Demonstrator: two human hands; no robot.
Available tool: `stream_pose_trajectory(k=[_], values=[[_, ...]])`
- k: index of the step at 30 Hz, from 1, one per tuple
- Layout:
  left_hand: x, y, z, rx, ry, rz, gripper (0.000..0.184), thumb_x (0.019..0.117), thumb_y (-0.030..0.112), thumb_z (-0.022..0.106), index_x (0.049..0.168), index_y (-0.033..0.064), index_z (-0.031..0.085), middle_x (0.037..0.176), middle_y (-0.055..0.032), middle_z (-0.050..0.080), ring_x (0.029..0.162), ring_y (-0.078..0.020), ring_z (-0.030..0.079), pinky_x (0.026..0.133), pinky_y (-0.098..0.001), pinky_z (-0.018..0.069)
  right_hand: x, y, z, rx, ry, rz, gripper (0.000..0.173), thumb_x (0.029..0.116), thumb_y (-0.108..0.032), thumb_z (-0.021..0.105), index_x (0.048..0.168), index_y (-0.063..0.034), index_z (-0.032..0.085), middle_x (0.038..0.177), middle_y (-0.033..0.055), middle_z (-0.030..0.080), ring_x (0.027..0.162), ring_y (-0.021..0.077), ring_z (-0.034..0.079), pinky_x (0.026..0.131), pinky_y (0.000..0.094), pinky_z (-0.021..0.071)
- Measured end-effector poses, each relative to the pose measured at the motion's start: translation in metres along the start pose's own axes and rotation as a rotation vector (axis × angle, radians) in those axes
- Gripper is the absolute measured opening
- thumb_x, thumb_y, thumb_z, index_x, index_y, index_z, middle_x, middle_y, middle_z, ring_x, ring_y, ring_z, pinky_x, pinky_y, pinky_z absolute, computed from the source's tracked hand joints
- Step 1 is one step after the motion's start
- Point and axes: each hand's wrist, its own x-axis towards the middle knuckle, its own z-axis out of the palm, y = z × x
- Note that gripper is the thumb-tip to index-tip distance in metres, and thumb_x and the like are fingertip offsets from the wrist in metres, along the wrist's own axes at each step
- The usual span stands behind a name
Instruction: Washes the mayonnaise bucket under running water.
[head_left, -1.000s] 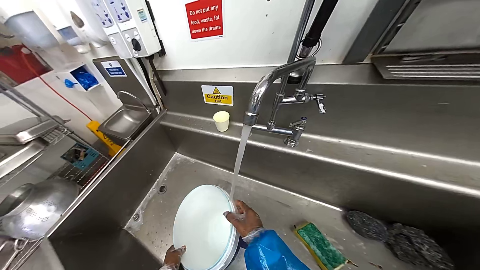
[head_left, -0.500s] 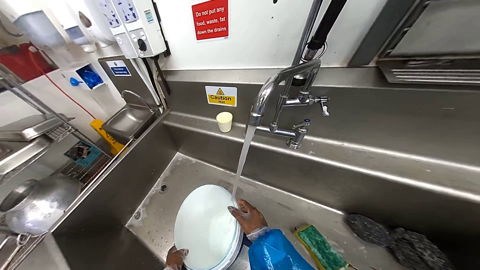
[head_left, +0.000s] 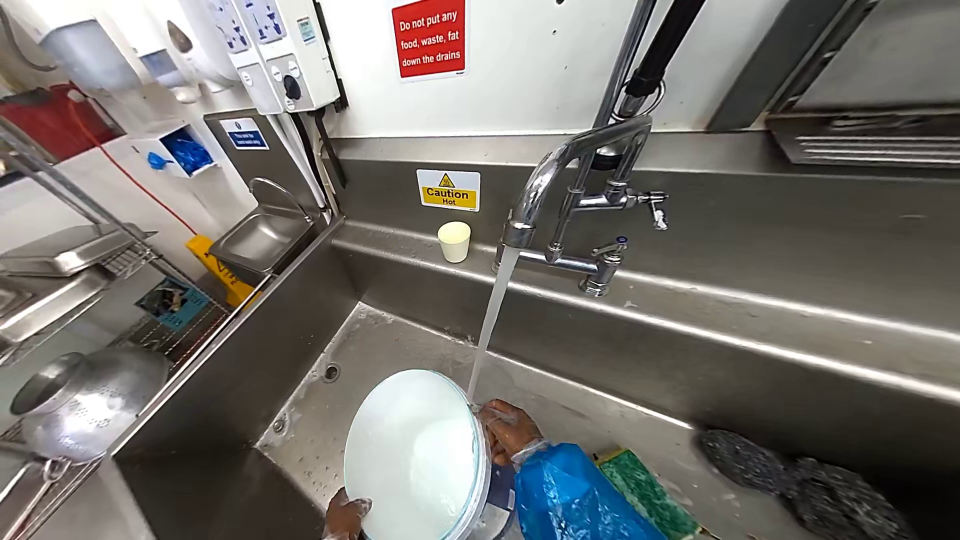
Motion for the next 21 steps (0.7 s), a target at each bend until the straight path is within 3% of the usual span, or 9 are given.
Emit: stream_pose_trajectory(k=[2, 9, 14, 21], values=[[-0.001, -0.001, -0.002, 0.007, 0.001, 0.016, 0.035, 0.0957, -0.003, 0.063, 0.129, -0.0109, 0.057, 0.118, -0.0290, 0.064, 0.105, -0.0325, 0.065, 0.094, -0.0472, 0.0518, -0.001, 0.002, 0.000, 0.008, -0.004, 0.018, 0.027, 0.1067, -0.026, 0.058, 0.122, -0.0043, 0.061, 0.070, 0.0066, 0.057, 0.051, 0.0140, 0.056, 0.050, 0.0284, 0.0495], [-0.003, -0.006, -0.008, 0.035, -0.010, 0.057, 0.038, 0.0946, -0.003, 0.065, 0.131, -0.0111, 0.056, 0.120, -0.0296, 0.064, 0.109, -0.0349, 0.065, 0.098, -0.0493, 0.0510, -0.003, 0.010, 0.000, -0.002, 0.009, 0.024, 0.030, 0.1062, -0.033, 0.058, 0.114, -0.0047, 0.063, 0.068, 0.0063, 0.057, 0.051, 0.0133, 0.056, 0.048, 0.0278, 0.0483], [-0.004, -0.008, -0.008, 0.047, 0.001, 0.054, 0.037, 0.0945, -0.002, 0.065, 0.130, -0.0105, 0.057, 0.120, -0.0297, 0.065, 0.110, -0.0353, 0.065, 0.098, -0.0502, 0.0504, -0.006, 0.011, 0.000, 0.045, 0.004, 0.035, 0.024, 0.1056, -0.029, 0.060, 0.108, -0.0050, 0.062, 0.064, 0.0044, 0.055, 0.049, 0.0126, 0.055, 0.046, 0.0262, 0.0482], [-0.007, -0.012, -0.012, 0.046, -0.001, 0.050, 0.036, 0.0953, -0.002, 0.064, 0.129, -0.0116, 0.058, 0.120, -0.0302, 0.065, 0.110, -0.0360, 0.065, 0.100, -0.0502, 0.0496, -0.008, 0.012, 0.000, 0.083, -0.056, 0.030, 0.018, 0.1061, -0.022, 0.058, 0.110, -0.0043, 0.061, 0.063, 0.0044, 0.056, 0.048, 0.0121, 0.055, 0.045, 0.0240, 0.0462]])
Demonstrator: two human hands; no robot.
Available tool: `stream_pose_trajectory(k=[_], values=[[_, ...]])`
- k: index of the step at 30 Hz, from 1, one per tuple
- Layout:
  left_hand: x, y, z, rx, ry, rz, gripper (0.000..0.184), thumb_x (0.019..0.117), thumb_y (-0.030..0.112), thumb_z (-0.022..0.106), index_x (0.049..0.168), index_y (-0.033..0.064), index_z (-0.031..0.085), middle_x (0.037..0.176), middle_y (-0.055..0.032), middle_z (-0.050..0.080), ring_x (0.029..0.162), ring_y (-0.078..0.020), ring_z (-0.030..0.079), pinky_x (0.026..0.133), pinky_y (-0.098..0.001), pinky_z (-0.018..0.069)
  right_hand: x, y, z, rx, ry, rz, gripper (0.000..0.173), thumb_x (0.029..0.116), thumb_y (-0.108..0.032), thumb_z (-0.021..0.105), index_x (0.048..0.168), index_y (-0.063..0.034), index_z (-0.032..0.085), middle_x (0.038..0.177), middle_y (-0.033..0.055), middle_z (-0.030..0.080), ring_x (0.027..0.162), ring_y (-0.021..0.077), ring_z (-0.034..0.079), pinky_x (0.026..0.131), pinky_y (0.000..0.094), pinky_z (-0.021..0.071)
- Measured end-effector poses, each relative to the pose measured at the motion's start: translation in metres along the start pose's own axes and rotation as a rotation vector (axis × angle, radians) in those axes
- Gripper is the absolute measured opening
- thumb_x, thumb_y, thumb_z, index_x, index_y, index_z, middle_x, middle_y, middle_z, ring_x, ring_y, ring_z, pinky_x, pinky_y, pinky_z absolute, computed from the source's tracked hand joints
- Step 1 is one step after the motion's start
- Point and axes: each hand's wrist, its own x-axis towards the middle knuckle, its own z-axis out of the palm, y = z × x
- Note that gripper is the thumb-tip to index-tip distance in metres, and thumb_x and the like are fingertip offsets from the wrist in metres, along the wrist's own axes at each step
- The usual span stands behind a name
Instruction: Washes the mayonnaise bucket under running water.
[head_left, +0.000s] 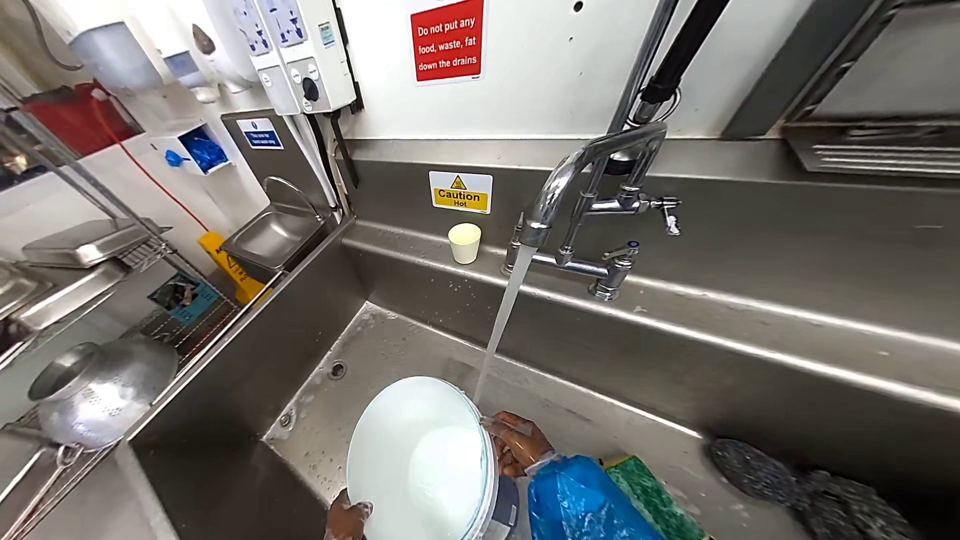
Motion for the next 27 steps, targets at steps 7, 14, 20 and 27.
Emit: stream_pose_trajectory(k=[7, 14, 20, 27], values=[[-0.001, -0.001, 0.001, -0.027, 0.009, -0.029, 0.037, 0.0947, -0.004, 0.064, 0.130, -0.0118, 0.056, 0.121, -0.0308, 0.063, 0.110, -0.0357, 0.064, 0.099, -0.0495, 0.0499, -0.004, -0.001, -0.002, -0.022, -0.055, 0.056, 0.017, 0.1058, -0.016, 0.058, 0.118, -0.0042, 0.057, 0.072, 0.0057, 0.055, 0.054, 0.0142, 0.056, 0.050, 0.0260, 0.0483], [0.000, -0.002, 0.002, -0.085, 0.050, -0.030, 0.035, 0.0935, -0.006, 0.064, 0.127, -0.0131, 0.058, 0.118, -0.0304, 0.064, 0.107, -0.0348, 0.064, 0.097, -0.0491, 0.0501, -0.002, -0.003, -0.011, 0.022, -0.163, 0.055, 0.028, 0.1061, -0.007, 0.046, 0.132, -0.0044, 0.056, 0.096, 0.0117, 0.067, 0.075, 0.0175, 0.065, 0.065, 0.0306, 0.0526], [0.004, 0.001, 0.007, -0.070, 0.039, -0.026, 0.034, 0.0933, -0.005, 0.065, 0.126, -0.0121, 0.059, 0.117, -0.0295, 0.065, 0.105, -0.0341, 0.065, 0.096, -0.0492, 0.0509, 0.009, -0.014, -0.003, -0.017, -0.021, 0.058, 0.029, 0.1077, -0.029, 0.056, 0.120, -0.0042, 0.061, 0.073, 0.0058, 0.061, 0.055, 0.0140, 0.060, 0.051, 0.0263, 0.0498], [0.008, 0.016, 0.020, -0.120, 0.058, -0.031, 0.033, 0.0926, -0.007, 0.064, 0.125, -0.0111, 0.059, 0.113, -0.0288, 0.065, 0.099, -0.0332, 0.066, 0.090, -0.0487, 0.0532, 0.016, -0.027, -0.009, -0.206, 0.050, -0.006, 0.028, 0.1054, -0.023, 0.061, 0.126, -0.0039, 0.062, 0.087, 0.0086, 0.064, 0.067, 0.0132, 0.061, 0.062, 0.0279, 0.0516]])
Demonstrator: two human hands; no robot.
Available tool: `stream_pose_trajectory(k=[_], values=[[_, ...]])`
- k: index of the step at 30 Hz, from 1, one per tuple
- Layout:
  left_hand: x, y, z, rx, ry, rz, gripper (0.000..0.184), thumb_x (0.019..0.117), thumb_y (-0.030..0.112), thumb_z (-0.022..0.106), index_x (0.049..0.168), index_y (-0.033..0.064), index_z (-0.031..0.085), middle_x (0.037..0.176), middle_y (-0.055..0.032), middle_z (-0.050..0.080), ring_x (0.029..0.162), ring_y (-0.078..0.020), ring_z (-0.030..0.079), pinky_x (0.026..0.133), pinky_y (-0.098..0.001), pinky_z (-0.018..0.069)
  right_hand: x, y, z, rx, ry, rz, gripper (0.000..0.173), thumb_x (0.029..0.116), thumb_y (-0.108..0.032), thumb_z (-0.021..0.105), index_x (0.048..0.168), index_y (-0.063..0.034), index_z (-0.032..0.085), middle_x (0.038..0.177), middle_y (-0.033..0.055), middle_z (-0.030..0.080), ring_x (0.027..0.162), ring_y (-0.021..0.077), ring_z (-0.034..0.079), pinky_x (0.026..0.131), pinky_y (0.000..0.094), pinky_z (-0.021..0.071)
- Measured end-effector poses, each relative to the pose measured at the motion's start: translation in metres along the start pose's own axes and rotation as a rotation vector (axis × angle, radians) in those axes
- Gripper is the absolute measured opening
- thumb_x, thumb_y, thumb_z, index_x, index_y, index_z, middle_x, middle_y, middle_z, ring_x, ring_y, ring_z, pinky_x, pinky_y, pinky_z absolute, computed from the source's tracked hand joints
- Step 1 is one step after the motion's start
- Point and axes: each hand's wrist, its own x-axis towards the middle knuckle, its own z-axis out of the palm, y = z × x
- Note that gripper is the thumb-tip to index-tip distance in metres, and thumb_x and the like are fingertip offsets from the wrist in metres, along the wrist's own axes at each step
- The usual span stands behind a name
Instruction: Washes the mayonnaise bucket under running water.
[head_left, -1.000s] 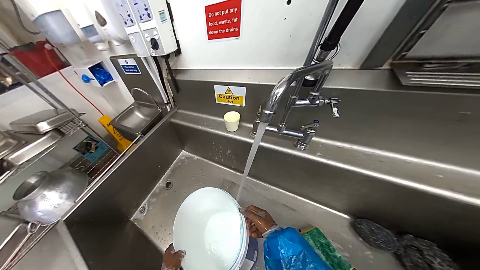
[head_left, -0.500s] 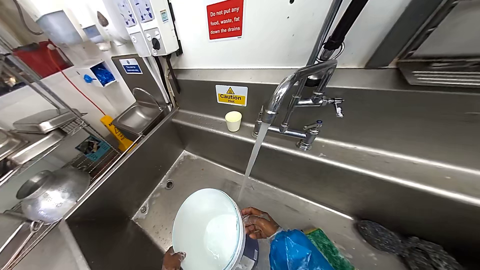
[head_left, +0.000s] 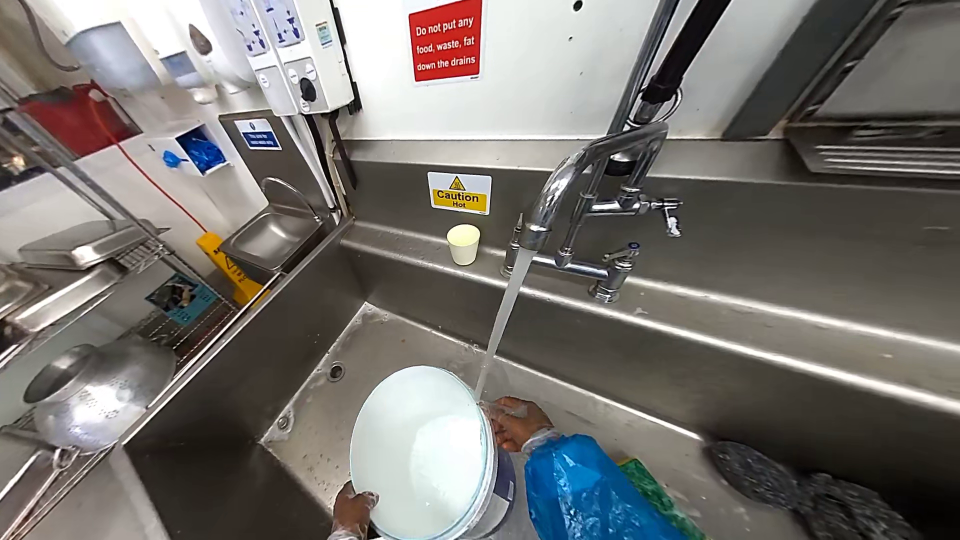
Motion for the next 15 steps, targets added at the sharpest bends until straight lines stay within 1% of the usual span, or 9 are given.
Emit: stream_pose_trajectory(k=[1, 2, 3, 4, 6, 7, 9, 12, 15], values=[[0.001, -0.001, 0.001, -0.006, 0.004, -0.006, 0.032, 0.0927, -0.006, 0.064, 0.124, -0.0112, 0.059, 0.113, -0.0291, 0.065, 0.099, -0.0338, 0.066, 0.089, -0.0494, 0.0536, 0.001, -0.003, -0.003, -0.078, 0.004, -0.040, 0.030, 0.1041, -0.021, 0.063, 0.128, -0.0036, 0.062, 0.099, 0.0119, 0.067, 0.077, 0.0163, 0.064, 0.070, 0.0315, 0.0540], [0.003, -0.002, 0.002, -0.009, 0.007, -0.010, 0.032, 0.0929, -0.006, 0.064, 0.124, -0.0110, 0.059, 0.113, -0.0292, 0.065, 0.100, -0.0344, 0.066, 0.089, -0.0499, 0.0536, 0.002, -0.007, -0.006, -0.168, 0.005, -0.083, 0.032, 0.1027, -0.021, 0.065, 0.130, -0.0036, 0.063, 0.113, 0.0157, 0.068, 0.091, 0.0217, 0.068, 0.082, 0.0377, 0.0555], [0.003, -0.003, 0.002, -0.007, 0.007, -0.013, 0.032, 0.0930, -0.006, 0.064, 0.125, -0.0108, 0.060, 0.113, -0.0292, 0.066, 0.100, -0.0347, 0.066, 0.089, -0.0504, 0.0537, 0.003, -0.011, -0.010, -0.263, 0.008, -0.122, 0.033, 0.1013, -0.021, 0.065, 0.130, -0.0043, 0.064, 0.122, 0.0175, 0.068, 0.103, 0.0261, 0.068, 0.092, 0.0435, 0.0543], [0.003, -0.003, 0.003, -0.002, 0.007, -0.016, 0.032, 0.0930, -0.006, 0.064, 0.125, -0.0106, 0.060, 0.114, -0.0291, 0.066, 0.101, -0.0349, 0.066, 0.090, -0.0507, 0.0535, 0.003, -0.017, -0.011, -0.335, 0.010, -0.139, 0.033, 0.1012, -0.022, 0.064, 0.129, -0.0052, 0.066, 0.125, 0.0178, 0.068, 0.107, 0.0282, 0.068, 0.096, 0.0464, 0.0522], [0.003, -0.003, 0.003, 0.011, 0.010, -0.013, 0.032, 0.0928, -0.006, 0.064, 0.125, -0.0100, 0.060, 0.113, -0.0288, 0.066, 0.100, -0.0347, 0.066, 0.089, -0.0508, 0.0541, 0.003, -0.028, -0.009, -0.357, 0.006, -0.133, 0.029, 0.1014, -0.020, 0.064, 0.127, -0.0057, 0.069, 0.120, 0.0159, 0.070, 0.105, 0.0260, 0.069, 0.096, 0.0445, 0.0523], [0.003, -0.003, 0.001, 0.013, 0.009, -0.005, 0.032, 0.0927, -0.006, 0.064, 0.124, -0.0101, 0.060, 0.112, -0.0287, 0.066, 0.099, -0.0345, 0.067, 0.088, -0.0508, 0.0542, 0.003, -0.031, -0.008, -0.306, 0.004, -0.133, 0.027, 0.1006, -0.016, 0.065, 0.124, -0.0049, 0.069, 0.116, 0.0147, 0.071, 0.099, 0.0224, 0.069, 0.092, 0.0400, 0.0541], [0.003, -0.002, -0.001, 0.022, 0.005, 0.005, 0.031, 0.0928, -0.006, 0.064, 0.123, -0.0104, 0.061, 0.111, -0.0286, 0.067, 0.098, -0.0343, 0.067, 0.088, -0.0505, 0.0540, 0.001, -0.035, -0.006, -0.181, -0.016, -0.138, 0.022, 0.0995, -0.008, 0.067, 0.120, -0.0012, 0.068, 0.103, 0.0128, 0.069, 0.082, 0.0139, 0.065, 0.078, 0.0297, 0.0544], [0.002, -0.003, -0.001, 0.026, 0.017, -0.002, 0.031, 0.0928, -0.006, 0.064, 0.123, -0.0103, 0.061, 0.111, -0.0285, 0.066, 0.099, -0.0342, 0.067, 0.088, -0.0504, 0.0539, 0.002, -0.034, -0.008, -0.260, -0.067, -0.124, 0.025, 0.0987, -0.008, 0.067, 0.122, -0.0018, 0.069, 0.109, 0.0145, 0.071, 0.090, 0.0157, 0.068, 0.086, 0.0318, 0.0543], [0.004, -0.006, 0.001, 0.028, 0.036, -0.004, 0.031, 0.0924, -0.005, 0.065, 0.123, -0.0107, 0.061, 0.113, -0.0294, 0.066, 0.102, -0.0361, 0.066, 0.091, -0.0519, 0.0530, 0.002, -0.025, -0.007, -0.285, -0.077, -0.145, 0.025, 0.0978, -0.010, 0.070, 0.121, -0.0015, 0.069, 0.113, 0.0159, 0.071, 0.095, 0.0185, 0.069, 0.090, 0.0337, 0.0553]])
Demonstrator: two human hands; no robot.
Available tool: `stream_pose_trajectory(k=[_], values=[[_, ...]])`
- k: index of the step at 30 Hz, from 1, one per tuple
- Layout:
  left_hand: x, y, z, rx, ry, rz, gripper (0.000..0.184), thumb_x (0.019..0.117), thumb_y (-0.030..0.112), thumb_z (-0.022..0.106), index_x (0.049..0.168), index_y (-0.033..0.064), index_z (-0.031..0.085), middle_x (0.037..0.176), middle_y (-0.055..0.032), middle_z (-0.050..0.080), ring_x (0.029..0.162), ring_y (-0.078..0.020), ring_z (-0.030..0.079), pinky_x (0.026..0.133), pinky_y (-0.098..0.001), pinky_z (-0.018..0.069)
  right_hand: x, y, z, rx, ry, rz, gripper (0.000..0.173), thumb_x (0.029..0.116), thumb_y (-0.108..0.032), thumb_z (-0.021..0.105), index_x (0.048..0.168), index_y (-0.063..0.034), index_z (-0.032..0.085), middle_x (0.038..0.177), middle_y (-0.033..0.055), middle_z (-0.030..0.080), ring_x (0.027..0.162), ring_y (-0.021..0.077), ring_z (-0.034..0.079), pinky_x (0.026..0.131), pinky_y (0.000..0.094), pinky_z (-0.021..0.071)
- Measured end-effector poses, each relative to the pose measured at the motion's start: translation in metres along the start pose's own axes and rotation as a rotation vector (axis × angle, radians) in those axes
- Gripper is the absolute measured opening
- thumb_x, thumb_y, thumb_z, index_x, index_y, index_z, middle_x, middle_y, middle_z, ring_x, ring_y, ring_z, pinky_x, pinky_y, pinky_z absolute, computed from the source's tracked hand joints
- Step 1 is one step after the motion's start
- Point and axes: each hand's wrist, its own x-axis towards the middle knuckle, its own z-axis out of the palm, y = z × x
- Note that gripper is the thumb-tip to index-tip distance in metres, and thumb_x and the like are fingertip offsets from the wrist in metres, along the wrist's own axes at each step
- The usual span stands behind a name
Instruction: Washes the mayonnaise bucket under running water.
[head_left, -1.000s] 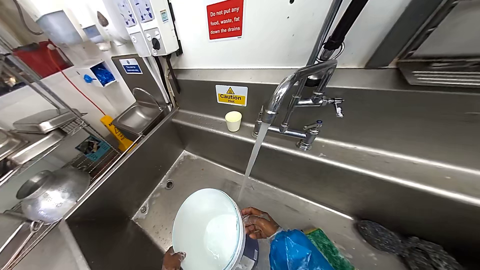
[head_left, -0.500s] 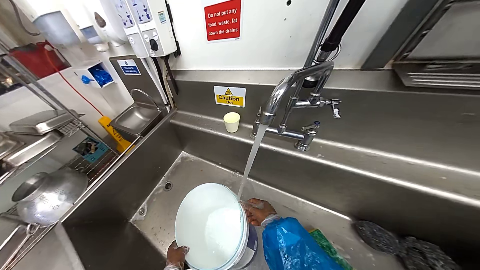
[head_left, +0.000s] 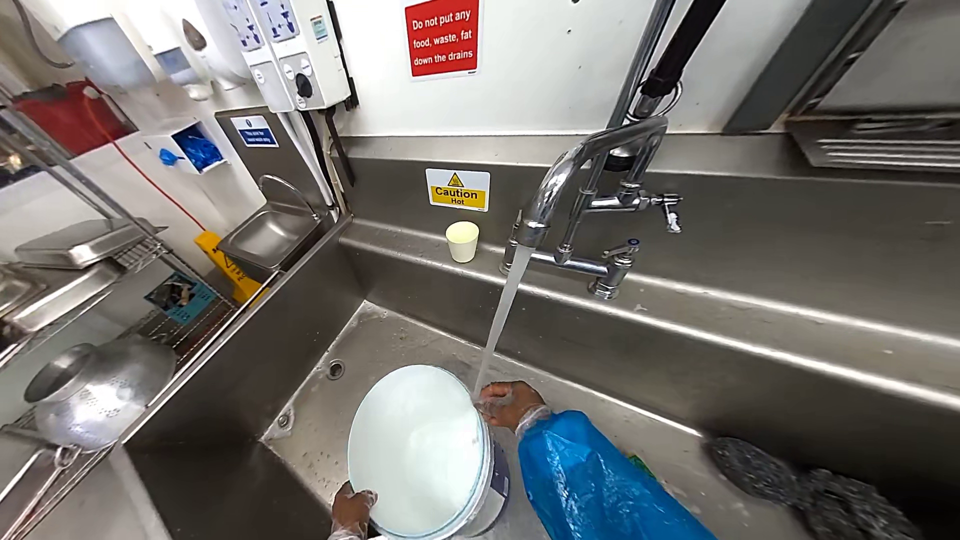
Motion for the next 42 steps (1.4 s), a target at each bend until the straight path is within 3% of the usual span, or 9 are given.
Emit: stream_pose_trajectory(k=[6, 12, 16, 20, 28, 31, 35, 39, 42], values=[[0.000, -0.004, -0.001, -0.038, 0.009, -0.017, 0.031, 0.0925, -0.006, 0.065, 0.122, -0.0111, 0.061, 0.113, -0.0292, 0.066, 0.101, -0.0352, 0.065, 0.090, -0.0509, 0.0528, -0.011, 0.011, 0.006, -0.018, 0.014, -0.080, 0.018, 0.0953, -0.008, 0.070, 0.113, -0.0055, 0.075, 0.111, 0.0128, 0.073, 0.100, 0.0192, 0.071, 0.094, 0.0367, 0.0555], [0.002, -0.005, -0.002, -0.061, 0.029, -0.039, 0.032, 0.0934, -0.006, 0.064, 0.125, -0.0118, 0.059, 0.117, -0.0307, 0.064, 0.105, -0.0372, 0.065, 0.092, -0.0523, 0.0523, -0.016, 0.024, -0.002, -0.147, -0.178, 0.105, 0.024, 0.1003, -0.013, 0.066, 0.120, -0.0002, 0.066, 0.095, 0.0095, 0.070, 0.077, 0.0119, 0.066, 0.076, 0.0290, 0.0546], [-0.001, 0.000, -0.001, -0.059, 0.019, -0.002, 0.032, 0.0930, -0.007, 0.064, 0.125, -0.0107, 0.060, 0.116, -0.0299, 0.065, 0.103, -0.0365, 0.066, 0.091, -0.0522, 0.0531, -0.012, 0.022, -0.015, -0.128, -0.015, -0.021, 0.027, 0.1004, -0.008, 0.061, 0.126, -0.0019, 0.068, 0.119, 0.0185, 0.070, 0.106, 0.0278, 0.069, 0.098, 0.0444, 0.0526], [-0.006, 0.017, 0.005, -0.037, 0.015, 0.026, 0.032, 0.0928, -0.007, 0.064, 0.124, -0.0104, 0.060, 0.114, -0.0299, 0.066, 0.102, -0.0368, 0.066, 0.090, -0.0524, 0.0534, -0.022, -0.003, -0.006, 0.123, 0.074, -0.081, 0.019, 0.1017, -0.005, 0.060, 0.117, 0.0000, 0.070, 0.110, 0.0146, 0.071, 0.095, 0.0171, 0.070, 0.090, 0.0326, 0.0558], [-0.029, 0.077, 0.016, 0.301, 0.018, 0.234, 0.050, 0.0943, 0.007, 0.069, 0.141, -0.0041, 0.053, 0.124, -0.0278, 0.066, 0.117, -0.0392, 0.065, 0.102, -0.0552, 0.0498, -0.016, -0.006, 0.000, 0.270, 0.004, 0.006, 0.022, 0.1021, 0.003, 0.055, 0.122, 0.0060, 0.063, 0.112, 0.0170, 0.068, 0.094, 0.0143, 0.068, 0.087, 0.0274, 0.0556], [-0.042, 0.094, 0.015, 0.435, 0.047, 0.333, 0.045, 0.0921, 0.012, 0.070, 0.135, 0.0019, 0.059, 0.117, -0.0213, 0.070, 0.110, -0.0367, 0.068, 0.097, -0.0561, 0.0523, -0.012, 0.004, 0.001, 0.207, -0.034, -0.002, 0.024, 0.1025, 0.002, 0.055, 0.125, 0.0052, 0.062, 0.116, 0.0179, 0.068, 0.100, 0.0173, 0.068, 0.090, 0.0304, 0.0551], [-0.056, 0.119, 0.013, 0.649, 0.041, 0.396, 0.039, 0.0926, 0.024, 0.070, 0.127, 0.0071, 0.066, 0.126, -0.0175, 0.067, 0.114, -0.0343, 0.066, 0.098, -0.0556, 0.0515, -0.011, 0.013, 0.002, 0.198, -0.049, 0.012, 0.028, 0.1033, 0.001, 0.053, 0.130, 0.0052, 0.060, 0.123, 0.0198, 0.066, 0.105, 0.0203, 0.068, 0.094, 0.0327, 0.0545], [-0.053, 0.126, 0.019, 0.737, -0.007, 0.387, 0.038, 0.0954, 0.029, 0.067, 0.125, 0.0058, 0.067, 0.123, -0.0172, 0.069, 0.116, -0.0332, 0.066, 0.101, -0.0544, 0.0500, -0.020, 0.031, -0.003, -0.090, -0.004, -0.072, 0.033, 0.1037, -0.011, 0.057, 0.134, 0.0003, 0.062, 0.130, 0.0196, 0.066, 0.119, 0.0284, 0.065, 0.105, 0.0439, 0.0494], [-0.039, 0.115, 0.011, 0.662, -0.040, 0.328, 0.035, 0.0961, 0.027, 0.068, 0.125, 0.0062, 0.068, 0.117, -0.0160, 0.072, 0.114, -0.0327, 0.067, 0.101, -0.0553, 0.0501, -0.045, 0.070, -0.012, -0.244, 0.201, -0.058, 0.058, 0.0989, -0.026, 0.068, 0.147, -0.0002, 0.051, 0.146, 0.0246, 0.054, 0.133, 0.0372, 0.056, 0.113, 0.0497, 0.0433]])
